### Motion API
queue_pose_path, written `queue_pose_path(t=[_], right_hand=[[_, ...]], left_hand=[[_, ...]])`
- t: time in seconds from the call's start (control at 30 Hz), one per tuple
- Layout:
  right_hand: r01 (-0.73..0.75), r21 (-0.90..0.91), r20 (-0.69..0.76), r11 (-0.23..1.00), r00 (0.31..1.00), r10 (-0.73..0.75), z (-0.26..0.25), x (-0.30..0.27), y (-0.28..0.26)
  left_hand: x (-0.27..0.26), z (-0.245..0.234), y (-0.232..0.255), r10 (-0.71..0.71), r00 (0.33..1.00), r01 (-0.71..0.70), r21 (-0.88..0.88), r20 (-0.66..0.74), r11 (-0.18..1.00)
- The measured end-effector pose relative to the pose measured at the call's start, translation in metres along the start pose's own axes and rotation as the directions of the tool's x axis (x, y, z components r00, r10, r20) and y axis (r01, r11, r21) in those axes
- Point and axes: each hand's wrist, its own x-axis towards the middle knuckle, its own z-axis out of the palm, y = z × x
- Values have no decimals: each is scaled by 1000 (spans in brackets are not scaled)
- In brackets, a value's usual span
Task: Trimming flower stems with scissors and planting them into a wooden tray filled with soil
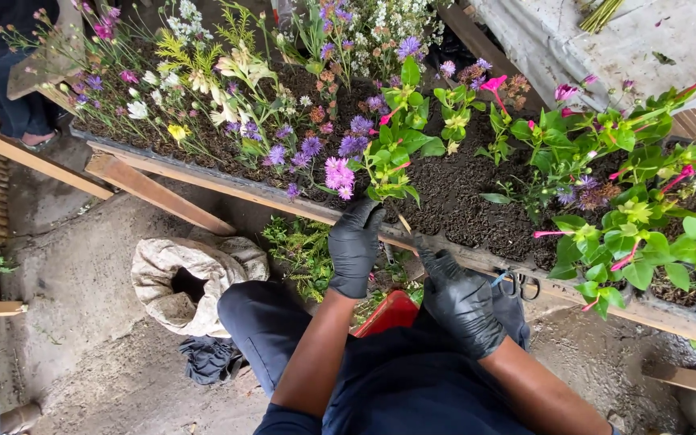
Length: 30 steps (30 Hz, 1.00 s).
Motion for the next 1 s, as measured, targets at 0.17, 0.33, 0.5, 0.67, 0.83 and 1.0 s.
queue_pose_path(t=[0.17,0.33,0.5,0.67,0.83,1.0], right_hand=[[34,-91,-31,995,999,-37,-35,17,-9],[57,-80,16,995,998,-56,27,-16,19],[146,-62,89,987,986,-140,28,-16,23],[9,3,181,1000,984,-9,15,-10,13],[-47,-31,137,998,989,51,16,-10,15],[-54,-4,95,999,994,54,23,-14,15]], left_hand=[[6,-3,13,-16,1000,16,-41,3,999],[7,-2,13,-31,999,31,-13,29,999],[9,-2,9,-62,997,58,84,45,995],[13,-7,15,-30,998,19,174,60,985],[13,-15,32,-93,995,93,-9,30,996],[12,-21,45,-51,999,51,-31,15,998]])
